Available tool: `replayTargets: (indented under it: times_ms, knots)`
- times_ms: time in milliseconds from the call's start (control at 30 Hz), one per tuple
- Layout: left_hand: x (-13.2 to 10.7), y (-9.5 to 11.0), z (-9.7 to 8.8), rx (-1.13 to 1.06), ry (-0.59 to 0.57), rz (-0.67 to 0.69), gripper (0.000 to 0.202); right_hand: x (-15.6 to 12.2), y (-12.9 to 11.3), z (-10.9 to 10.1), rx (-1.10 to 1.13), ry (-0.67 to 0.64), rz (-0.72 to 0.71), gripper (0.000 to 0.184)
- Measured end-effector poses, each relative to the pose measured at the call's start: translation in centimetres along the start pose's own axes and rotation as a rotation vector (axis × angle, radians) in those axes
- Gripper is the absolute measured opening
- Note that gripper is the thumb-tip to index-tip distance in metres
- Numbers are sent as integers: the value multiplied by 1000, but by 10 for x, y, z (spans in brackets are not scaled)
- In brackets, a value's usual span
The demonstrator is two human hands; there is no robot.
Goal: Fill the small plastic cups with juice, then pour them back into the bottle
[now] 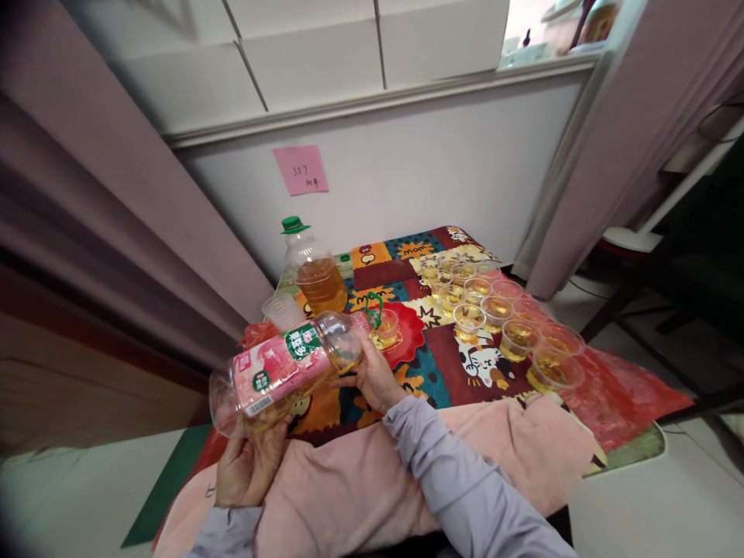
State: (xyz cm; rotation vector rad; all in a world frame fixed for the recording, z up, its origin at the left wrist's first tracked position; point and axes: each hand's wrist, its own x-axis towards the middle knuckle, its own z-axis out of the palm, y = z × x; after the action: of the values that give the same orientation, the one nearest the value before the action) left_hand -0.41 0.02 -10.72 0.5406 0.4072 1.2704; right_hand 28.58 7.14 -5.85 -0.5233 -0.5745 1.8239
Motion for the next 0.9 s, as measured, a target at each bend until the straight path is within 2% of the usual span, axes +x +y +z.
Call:
replayTargets:
  times_ms: [133, 267, 367, 467, 600, 667, 733, 833, 900]
  knots:
    - [2, -2, 13, 13, 181, -20, 40, 0, 0, 0, -9, -14, -9, 50]
    - [6, -9, 21, 113, 293, 103, 47, -1, -1, 1, -18, 3, -34, 51]
    - [9, -16, 28, 244, 400, 194, 43, -2, -1, 2, -31, 18, -38, 53]
    - [14, -21, 47, 356, 521, 284, 42, -3, 1, 3, -51, 54, -45, 55]
    - [20, -24, 84, 476, 515, 404, 54, -5, 6, 2, -101, 90, -88, 60]
    - [21, -27, 93, 495, 530, 460, 53, -6, 8, 2, -146, 101, -121, 62]
    - [20, -30, 89, 493, 566, 493, 57, -7, 10, 1, -186, 115, -149, 65]
    - [15, -33, 68, 526, 609, 549, 82, -8, 12, 1, -216, 150, -169, 65]
    - [11, -33, 53, 653, 602, 588, 92, -8, 13, 1, -230, 164, -180, 64]
